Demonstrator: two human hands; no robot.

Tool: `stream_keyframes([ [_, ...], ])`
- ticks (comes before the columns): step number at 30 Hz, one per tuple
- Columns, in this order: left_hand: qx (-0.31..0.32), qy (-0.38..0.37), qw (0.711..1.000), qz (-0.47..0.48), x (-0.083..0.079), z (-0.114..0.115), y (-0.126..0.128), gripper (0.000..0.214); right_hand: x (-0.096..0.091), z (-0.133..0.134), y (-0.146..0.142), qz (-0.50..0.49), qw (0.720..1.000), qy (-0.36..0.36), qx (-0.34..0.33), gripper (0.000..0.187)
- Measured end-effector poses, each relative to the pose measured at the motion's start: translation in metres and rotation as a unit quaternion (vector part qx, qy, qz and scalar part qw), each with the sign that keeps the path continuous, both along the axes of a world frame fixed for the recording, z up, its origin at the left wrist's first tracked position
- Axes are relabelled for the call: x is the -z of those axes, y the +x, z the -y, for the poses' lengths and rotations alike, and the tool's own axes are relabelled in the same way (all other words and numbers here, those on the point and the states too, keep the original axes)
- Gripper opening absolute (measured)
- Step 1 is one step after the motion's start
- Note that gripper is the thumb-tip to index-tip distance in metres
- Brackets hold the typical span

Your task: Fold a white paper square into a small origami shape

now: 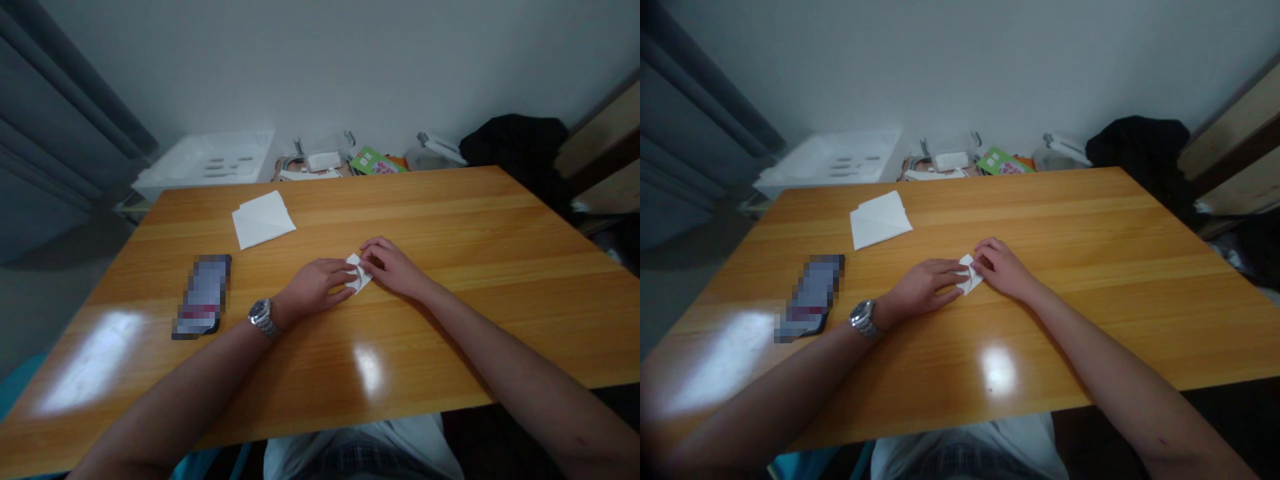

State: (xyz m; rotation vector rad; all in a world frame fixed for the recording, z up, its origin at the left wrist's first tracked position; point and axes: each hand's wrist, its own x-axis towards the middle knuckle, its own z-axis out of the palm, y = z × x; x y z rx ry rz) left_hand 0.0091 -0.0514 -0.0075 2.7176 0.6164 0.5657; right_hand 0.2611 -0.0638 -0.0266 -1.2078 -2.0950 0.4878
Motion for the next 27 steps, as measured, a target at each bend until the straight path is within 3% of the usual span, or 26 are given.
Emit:
stream_keyframes([
  [7, 0.022, -0.005, 1.000, -0.009, -0.0045, -0.0005, -0.0044, 0.031, -0.0019, 0.0010, -0.0026, 0.002, 1.000, 0.005, 0.013, 0.013],
  [18, 0.004, -0.026, 1.000, -0.003, -0.0036, -0.0005, -0.0034, 0.036, -0.0006, 0.0013, -0.0078, 0.003, 0.999, 0.008, 0.047, 0.013],
  [27, 0.009, 0.017, 0.999, -0.050, -0.0055, 0.0016, -0.0018, 0.039, 0.0020, 0.0001, -0.0097, 0.006, 0.998, 0.015, 0.059, 0.013],
])
